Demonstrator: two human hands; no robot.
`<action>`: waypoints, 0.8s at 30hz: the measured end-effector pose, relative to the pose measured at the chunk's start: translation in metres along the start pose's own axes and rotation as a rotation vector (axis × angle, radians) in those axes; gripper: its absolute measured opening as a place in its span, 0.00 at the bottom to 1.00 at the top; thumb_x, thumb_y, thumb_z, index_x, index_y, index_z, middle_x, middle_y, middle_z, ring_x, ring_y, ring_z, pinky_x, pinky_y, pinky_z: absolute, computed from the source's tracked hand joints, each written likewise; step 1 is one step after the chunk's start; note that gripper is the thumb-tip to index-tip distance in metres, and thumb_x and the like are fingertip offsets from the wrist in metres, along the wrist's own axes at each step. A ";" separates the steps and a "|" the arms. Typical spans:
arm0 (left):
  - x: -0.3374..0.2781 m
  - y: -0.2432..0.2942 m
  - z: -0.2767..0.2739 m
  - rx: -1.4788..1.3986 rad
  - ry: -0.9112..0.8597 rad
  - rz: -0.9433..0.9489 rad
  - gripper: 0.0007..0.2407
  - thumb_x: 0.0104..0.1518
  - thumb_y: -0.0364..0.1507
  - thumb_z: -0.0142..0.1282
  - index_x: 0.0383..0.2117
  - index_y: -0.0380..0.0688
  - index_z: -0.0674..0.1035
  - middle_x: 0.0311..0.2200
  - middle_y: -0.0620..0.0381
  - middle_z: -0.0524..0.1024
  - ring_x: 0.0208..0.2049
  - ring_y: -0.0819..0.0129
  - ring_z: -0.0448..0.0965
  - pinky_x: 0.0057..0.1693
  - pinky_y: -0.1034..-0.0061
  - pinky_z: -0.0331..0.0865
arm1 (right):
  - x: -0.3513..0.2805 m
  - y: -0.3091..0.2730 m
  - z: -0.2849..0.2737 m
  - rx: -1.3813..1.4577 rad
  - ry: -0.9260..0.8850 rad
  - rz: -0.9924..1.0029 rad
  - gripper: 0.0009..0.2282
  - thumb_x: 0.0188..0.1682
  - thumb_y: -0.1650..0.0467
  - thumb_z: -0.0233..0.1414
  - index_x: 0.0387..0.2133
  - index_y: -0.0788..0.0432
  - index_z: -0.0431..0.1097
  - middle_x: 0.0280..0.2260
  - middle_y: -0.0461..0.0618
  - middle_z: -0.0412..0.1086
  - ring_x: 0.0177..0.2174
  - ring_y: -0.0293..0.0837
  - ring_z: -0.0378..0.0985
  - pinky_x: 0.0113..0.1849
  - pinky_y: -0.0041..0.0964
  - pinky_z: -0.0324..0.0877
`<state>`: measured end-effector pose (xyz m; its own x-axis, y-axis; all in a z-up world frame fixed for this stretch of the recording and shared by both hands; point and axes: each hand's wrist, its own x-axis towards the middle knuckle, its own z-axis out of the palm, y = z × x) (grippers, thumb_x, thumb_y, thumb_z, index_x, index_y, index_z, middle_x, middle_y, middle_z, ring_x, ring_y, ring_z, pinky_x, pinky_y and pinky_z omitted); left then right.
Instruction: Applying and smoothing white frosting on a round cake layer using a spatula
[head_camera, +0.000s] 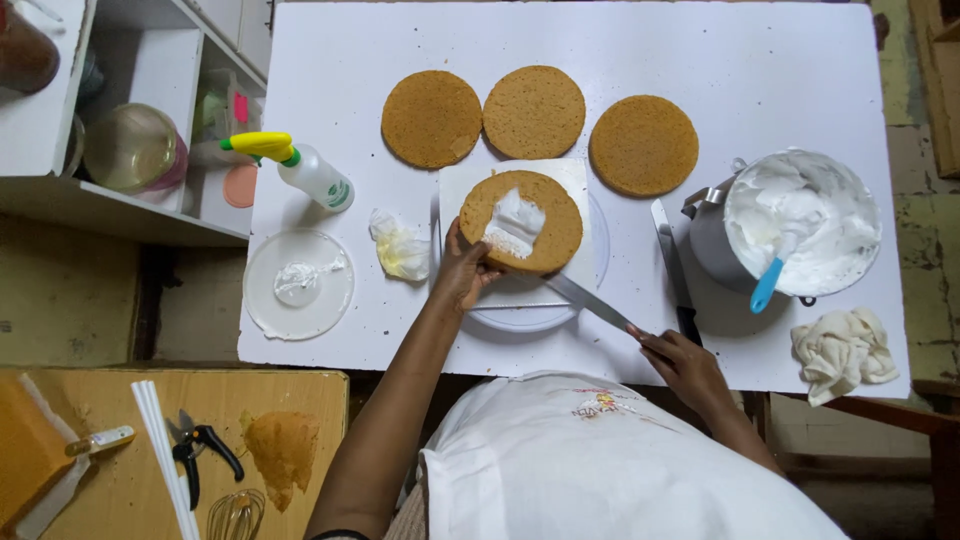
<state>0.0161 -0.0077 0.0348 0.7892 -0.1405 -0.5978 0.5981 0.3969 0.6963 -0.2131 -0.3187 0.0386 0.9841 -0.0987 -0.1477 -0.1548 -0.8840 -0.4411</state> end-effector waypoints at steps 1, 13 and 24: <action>0.000 -0.010 -0.006 0.033 0.001 -0.003 0.37 0.54 0.24 0.59 0.71 0.66 0.53 0.52 0.35 0.60 0.33 0.57 0.72 0.33 0.67 0.83 | -0.012 0.012 0.001 0.204 -0.083 0.085 0.11 0.50 0.62 0.57 0.44 0.44 0.81 0.35 0.54 0.79 0.32 0.60 0.82 0.33 0.48 0.74; 0.003 -0.058 -0.073 0.988 0.436 0.383 0.28 0.54 0.30 0.63 0.64 0.59 0.68 0.56 0.52 0.56 0.59 0.50 0.59 0.63 0.53 0.59 | 0.031 0.037 -0.010 0.182 0.284 0.020 0.12 0.54 0.75 0.53 0.49 0.69 0.70 0.65 0.59 0.61 0.61 0.67 0.63 0.56 0.67 0.65; -0.070 0.007 -0.042 1.020 0.084 0.168 0.30 0.69 0.31 0.45 0.73 0.63 0.43 0.63 0.22 0.58 0.51 0.32 0.75 0.51 0.57 0.77 | 0.051 0.055 -0.008 0.083 0.318 0.053 0.11 0.58 0.76 0.51 0.53 0.69 0.67 0.52 0.63 0.69 0.55 0.63 0.71 0.54 0.56 0.69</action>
<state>-0.0407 0.0429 0.0644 0.8843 -0.0752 -0.4608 0.3462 -0.5564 0.7553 -0.1704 -0.3759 0.0140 0.9503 -0.2928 0.1054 -0.2003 -0.8348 -0.5128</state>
